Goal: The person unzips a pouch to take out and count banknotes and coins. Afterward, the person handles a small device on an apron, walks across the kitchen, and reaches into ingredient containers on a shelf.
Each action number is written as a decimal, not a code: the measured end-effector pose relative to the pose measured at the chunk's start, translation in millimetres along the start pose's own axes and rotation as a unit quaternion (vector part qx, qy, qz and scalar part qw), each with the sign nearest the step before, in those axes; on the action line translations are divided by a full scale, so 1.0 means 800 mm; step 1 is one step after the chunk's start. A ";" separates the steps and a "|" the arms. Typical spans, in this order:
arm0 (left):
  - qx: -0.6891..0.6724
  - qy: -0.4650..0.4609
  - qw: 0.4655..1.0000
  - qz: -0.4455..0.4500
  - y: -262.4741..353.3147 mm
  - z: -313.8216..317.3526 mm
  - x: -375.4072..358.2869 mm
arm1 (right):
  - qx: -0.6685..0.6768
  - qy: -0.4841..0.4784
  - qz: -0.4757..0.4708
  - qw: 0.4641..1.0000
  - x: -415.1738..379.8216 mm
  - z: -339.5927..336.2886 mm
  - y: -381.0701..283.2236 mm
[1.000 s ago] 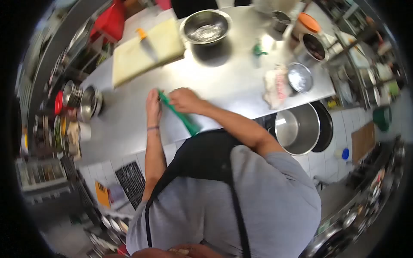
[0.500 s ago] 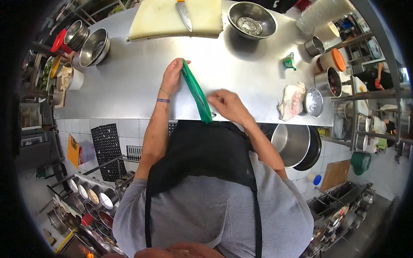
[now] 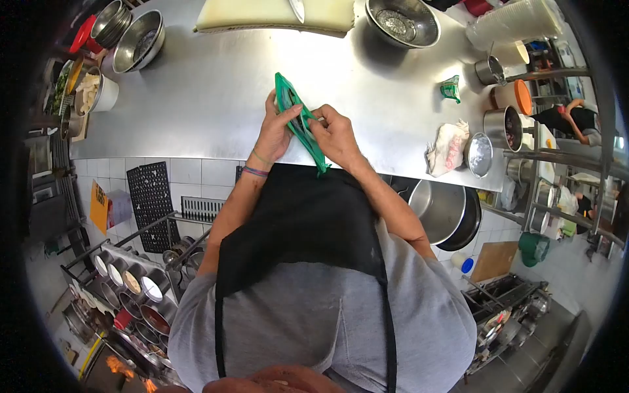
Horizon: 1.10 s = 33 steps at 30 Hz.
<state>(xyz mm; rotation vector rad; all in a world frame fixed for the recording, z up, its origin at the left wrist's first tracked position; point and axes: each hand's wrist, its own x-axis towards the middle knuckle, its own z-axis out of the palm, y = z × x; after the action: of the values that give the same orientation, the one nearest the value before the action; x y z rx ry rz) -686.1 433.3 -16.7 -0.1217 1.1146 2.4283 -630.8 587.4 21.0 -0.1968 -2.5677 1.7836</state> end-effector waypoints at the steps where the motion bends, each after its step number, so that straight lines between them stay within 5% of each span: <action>1: -0.026 0.003 0.999 -0.035 -0.001 0.001 -0.007 | 0.016 0.007 -0.006 1.000 -0.001 0.000 0.000; 6: -0.062 -0.083 0.992 -0.078 0.015 -0.020 -0.013 | 0.005 0.051 0.017 0.999 -0.008 -0.017 -0.018; 10: -0.039 -0.049 0.997 -0.043 0.023 -0.015 -0.043 | -0.054 0.021 0.017 0.998 -0.016 -0.032 -0.042; 16: -0.052 -0.079 0.992 -0.078 0.021 -0.030 -0.070 | -0.065 0.077 -0.135 0.986 -0.036 -0.025 -0.061; 22: -0.045 -0.070 0.993 -0.087 0.026 -0.014 -0.087 | -0.317 0.001 -0.253 0.914 -0.042 -0.036 -0.066; 28: -0.024 -0.041 0.997 -0.065 0.010 -0.021 -0.088 | -0.203 -0.020 -0.284 0.937 -0.059 -0.023 -0.127; 33: -0.038 -0.046 0.996 -0.063 0.007 -0.030 -0.090 | -0.139 -0.117 -0.102 0.978 -0.047 0.000 -0.107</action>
<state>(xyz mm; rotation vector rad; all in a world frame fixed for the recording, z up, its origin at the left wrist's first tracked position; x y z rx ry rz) -627.3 385.6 -10.2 -0.1003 0.9452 2.3410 -601.9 553.7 103.2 0.2854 -2.8656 1.4532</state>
